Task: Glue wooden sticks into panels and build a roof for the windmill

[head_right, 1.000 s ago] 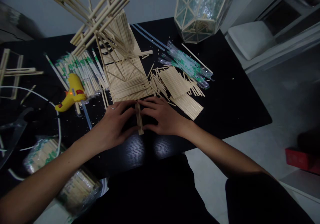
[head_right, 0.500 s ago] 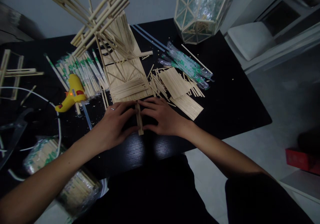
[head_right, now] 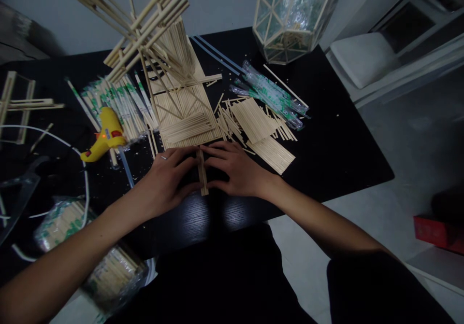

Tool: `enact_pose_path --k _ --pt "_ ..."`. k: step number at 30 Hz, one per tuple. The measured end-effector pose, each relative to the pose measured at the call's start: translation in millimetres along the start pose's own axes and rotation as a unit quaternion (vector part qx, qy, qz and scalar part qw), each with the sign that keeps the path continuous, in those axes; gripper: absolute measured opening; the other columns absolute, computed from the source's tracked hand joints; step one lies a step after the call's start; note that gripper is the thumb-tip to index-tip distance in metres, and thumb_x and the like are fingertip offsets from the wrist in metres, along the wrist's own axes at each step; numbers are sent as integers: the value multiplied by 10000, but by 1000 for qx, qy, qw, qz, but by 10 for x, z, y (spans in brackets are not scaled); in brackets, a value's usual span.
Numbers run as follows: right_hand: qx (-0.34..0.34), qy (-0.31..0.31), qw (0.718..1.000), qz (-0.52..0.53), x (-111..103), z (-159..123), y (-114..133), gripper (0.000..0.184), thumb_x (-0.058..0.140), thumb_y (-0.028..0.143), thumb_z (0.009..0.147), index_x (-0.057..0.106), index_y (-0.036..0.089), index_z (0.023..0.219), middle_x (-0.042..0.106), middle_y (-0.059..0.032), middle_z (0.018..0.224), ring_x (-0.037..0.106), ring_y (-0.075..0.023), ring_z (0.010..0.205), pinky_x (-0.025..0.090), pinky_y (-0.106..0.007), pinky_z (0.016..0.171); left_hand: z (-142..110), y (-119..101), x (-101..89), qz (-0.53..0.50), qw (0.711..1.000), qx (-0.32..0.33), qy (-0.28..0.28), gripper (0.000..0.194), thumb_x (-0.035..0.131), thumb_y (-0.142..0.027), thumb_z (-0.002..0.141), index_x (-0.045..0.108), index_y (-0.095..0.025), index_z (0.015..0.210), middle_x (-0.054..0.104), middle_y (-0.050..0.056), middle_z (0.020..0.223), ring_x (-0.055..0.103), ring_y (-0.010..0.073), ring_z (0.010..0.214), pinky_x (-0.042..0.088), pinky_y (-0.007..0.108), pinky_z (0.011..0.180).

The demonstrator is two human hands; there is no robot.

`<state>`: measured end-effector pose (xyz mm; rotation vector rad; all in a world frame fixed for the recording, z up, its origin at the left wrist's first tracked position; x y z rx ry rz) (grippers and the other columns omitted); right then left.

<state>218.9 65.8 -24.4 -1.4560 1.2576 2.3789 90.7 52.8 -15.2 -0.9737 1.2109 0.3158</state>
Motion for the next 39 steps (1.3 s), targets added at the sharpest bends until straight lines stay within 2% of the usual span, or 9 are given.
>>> enact_pose_path --k 6,18,22,27,32,39 --pt "4 -1 1000 -9 9 -2 0 316 821 390 901 753 253 1177 619 -94 1562 536 -327 1441 449 -576 1171 -1 -5 -7 1 1000 1 -4 349 648 -345 1009 610 -166 1305 548 199 1516 527 399 1375 453 618 1125" --pt "6 1 1000 5 12 -6 -12 333 840 367 884 756 252 1186 610 -97 1571 531 -341 1443 442 -596 1174 5 18 5 4 1000 2 -9 368 677 -357 994 612 -166 1302 566 198 1507 538 394 1366 466 608 1119" --pt "7 -10 1000 5 -3 -10 -19 295 862 360 863 752 244 1111 632 -102 1546 549 -343 1427 457 -593 1158 -8 29 -23 -6 1000 6 -25 442 721 -339 969 560 -170 1344 605 187 1466 561 381 1345 465 598 1120" --pt "4 -10 1000 3 -20 -6 -7 308 869 365 860 738 236 1107 647 -109 1527 564 -339 1419 473 -577 1153 -31 19 -47 -21 999 18 -45 545 736 -328 963 478 -152 1409 625 197 1430 577 366 1350 475 576 1122" --pt "5 -10 1000 7 -24 3 -19 313 871 375 858 736 247 1110 647 -100 1527 564 -334 1420 465 -579 1166 -45 1 -69 6 998 29 -63 497 739 -363 967 533 -138 1360 604 218 1429 590 386 1333 497 579 1096" --pt "0 -16 1000 15 -33 5 -16 318 868 367 857 731 236 1113 642 -115 1526 559 -331 1414 463 -576 1166 -43 -25 -80 35 997 43 -47 463 719 -377 979 582 -107 1328 646 205 1327 638 373 1210 534 569 1033"
Point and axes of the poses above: each hand's wrist, its own z-axis towards the middle knuckle, its own x-axis out of the palm, y = z × x, the point moved 9 cm from there along z, towards the middle knuckle
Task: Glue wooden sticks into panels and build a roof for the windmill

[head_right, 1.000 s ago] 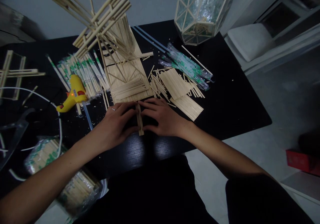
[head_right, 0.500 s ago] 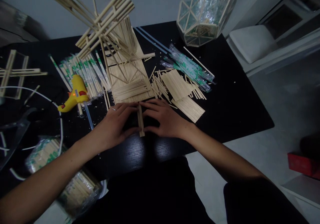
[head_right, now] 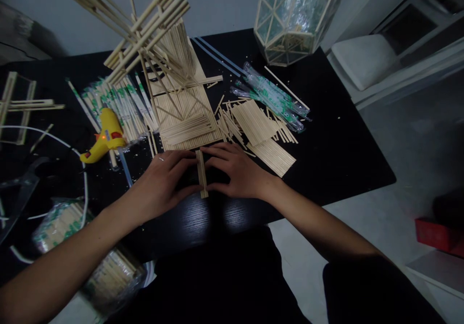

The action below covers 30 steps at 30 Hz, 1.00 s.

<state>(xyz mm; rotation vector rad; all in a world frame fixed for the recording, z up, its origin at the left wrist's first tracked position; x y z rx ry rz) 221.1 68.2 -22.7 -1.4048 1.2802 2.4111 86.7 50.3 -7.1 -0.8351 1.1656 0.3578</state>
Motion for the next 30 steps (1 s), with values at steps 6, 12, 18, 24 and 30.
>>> enact_pose_path --k 6,12,18,24,30 --pt "1 5 1000 5 -3 15 6 305 863 368 856 718 252 1098 635 -104 1526 560 -322 1405 456 -581 1172 -25 -27 11 -8 999 8 35 518 726 -427 965 585 -127 1364 604 213 1421 608 393 1301 522 583 1083" --pt "4 12 1000 10 1 43 -10 323 876 350 829 709 257 1089 641 -101 1501 560 -330 1389 456 -587 1161 -43 -90 64 33 998 8 47 689 779 -509 901 573 -92 1410 578 259 1480 566 441 1373 503 616 1121" --pt "-4 6 1000 7 -10 87 4 295 852 306 837 691 235 1074 657 -118 1453 565 -320 1380 451 -559 1168 -37 -178 80 62 997 14 35 616 728 -416 931 580 -46 1402 582 287 1487 581 446 1368 522 597 1116" --pt "3 12 1000 17 6 97 0 273 824 315 852 700 246 1084 653 -115 1455 557 -333 1382 442 -580 1168 -38 -172 91 52 998 9 35 555 719 -407 930 611 -63 1353 581 285 1497 593 441 1359 533 599 1101" --pt "1 18 1000 20 19 91 -2 275 824 311 858 702 240 1094 642 -122 1467 537 -334 1397 438 -588 1168 -23 -163 46 48 999 9 20 518 727 -401 925 633 -78 1319 617 259 1470 625 428 1319 550 585 1073"
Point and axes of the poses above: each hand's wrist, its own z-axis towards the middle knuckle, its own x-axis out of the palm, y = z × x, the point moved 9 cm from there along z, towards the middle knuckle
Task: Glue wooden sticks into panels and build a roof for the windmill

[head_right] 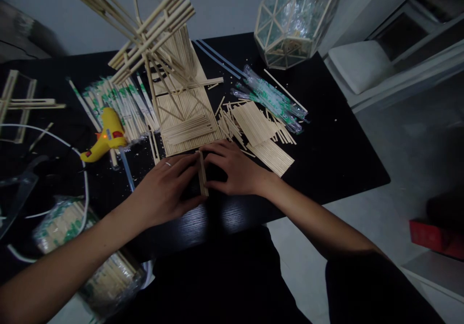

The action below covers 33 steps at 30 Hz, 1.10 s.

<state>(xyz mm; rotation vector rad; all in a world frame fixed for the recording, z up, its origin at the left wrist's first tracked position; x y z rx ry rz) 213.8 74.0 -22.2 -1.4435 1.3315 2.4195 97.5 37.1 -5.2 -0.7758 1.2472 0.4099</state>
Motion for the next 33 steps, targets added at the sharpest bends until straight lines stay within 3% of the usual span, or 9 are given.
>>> enact_pose_path --k 22,28,33 --pt "0 2 1000 16 20 6 -19 271 826 329 865 713 246 1096 624 -121 1480 544 -320 1409 420 -578 1191 -13 26 7 -10 1000 -6 -2 540 758 -396 911 638 -100 1346 620 248 1484 636 422 1307 558 593 1035" --pt "-2 -5 1000 19 17 -10 -32 254 823 341 876 705 239 1077 617 -134 1487 546 -320 1413 426 -570 1187 -34 20 -6 -24 999 0 21 681 807 -424 869 590 -80 1415 582 259 1523 599 441 1350 539 608 1077" --pt "1 -4 1000 22 16 -6 -44 261 836 351 870 702 254 1072 628 -118 1474 559 -319 1401 435 -570 1181 -26 22 -9 -33 999 -8 21 608 768 -357 896 588 -116 1425 592 236 1516 600 420 1356 530 598 1098"
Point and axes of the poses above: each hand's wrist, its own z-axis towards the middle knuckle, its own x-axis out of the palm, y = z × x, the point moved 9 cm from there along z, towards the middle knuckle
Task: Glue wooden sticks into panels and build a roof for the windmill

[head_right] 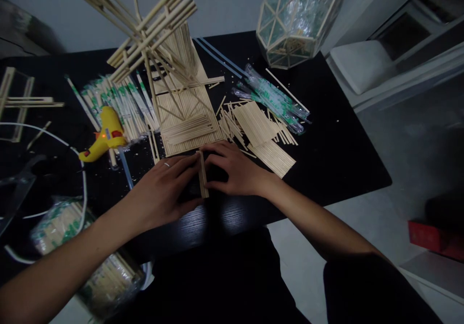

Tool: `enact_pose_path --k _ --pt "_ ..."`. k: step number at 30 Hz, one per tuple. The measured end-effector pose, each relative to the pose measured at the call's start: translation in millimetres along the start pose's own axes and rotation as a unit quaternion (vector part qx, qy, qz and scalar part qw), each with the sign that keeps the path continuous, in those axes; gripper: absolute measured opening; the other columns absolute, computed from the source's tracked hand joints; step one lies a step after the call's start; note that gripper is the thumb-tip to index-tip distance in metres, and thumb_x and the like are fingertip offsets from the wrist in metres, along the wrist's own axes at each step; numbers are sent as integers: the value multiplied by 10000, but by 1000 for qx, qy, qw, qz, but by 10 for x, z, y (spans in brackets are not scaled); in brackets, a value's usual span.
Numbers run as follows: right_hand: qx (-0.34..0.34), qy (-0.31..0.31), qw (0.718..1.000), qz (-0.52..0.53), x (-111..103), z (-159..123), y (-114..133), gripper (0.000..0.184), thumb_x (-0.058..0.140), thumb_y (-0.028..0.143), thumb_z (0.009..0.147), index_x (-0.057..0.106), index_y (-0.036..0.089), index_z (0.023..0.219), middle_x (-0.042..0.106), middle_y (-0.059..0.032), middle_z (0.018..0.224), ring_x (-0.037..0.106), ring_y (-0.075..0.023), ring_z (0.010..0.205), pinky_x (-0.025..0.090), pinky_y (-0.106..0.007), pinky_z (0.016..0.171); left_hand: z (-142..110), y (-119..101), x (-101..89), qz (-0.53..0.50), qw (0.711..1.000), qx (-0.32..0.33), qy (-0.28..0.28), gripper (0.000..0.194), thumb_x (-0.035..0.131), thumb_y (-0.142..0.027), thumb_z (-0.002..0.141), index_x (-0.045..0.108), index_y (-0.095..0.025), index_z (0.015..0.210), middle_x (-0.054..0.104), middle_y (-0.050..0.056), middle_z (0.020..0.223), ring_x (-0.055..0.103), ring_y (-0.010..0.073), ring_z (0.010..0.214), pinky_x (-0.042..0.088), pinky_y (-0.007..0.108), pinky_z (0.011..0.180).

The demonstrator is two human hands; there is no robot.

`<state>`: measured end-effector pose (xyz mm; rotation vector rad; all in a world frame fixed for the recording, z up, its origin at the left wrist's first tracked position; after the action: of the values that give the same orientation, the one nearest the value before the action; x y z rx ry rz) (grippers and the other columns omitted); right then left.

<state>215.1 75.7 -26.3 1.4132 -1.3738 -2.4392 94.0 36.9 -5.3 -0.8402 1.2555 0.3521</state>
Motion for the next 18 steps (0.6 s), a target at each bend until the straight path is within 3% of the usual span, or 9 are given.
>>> enact_pose_path --k 18 --pt "-7 -5 1000 -8 16 12 19 253 870 296 847 707 231 1031 643 -124 1452 577 -313 1378 456 -557 1156 36 -15 3 -13 1000 18 -12 535 788 -326 890 622 -88 1339 613 260 1466 638 421 1291 573 602 1040"
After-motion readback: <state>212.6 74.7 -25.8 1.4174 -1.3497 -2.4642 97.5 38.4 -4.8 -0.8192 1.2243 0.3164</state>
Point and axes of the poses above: each hand's wrist, its own z-axis towards the middle knuckle, its own x-axis out of the palm, y = z × x, the point moved 9 cm from there along z, towards the middle knuckle
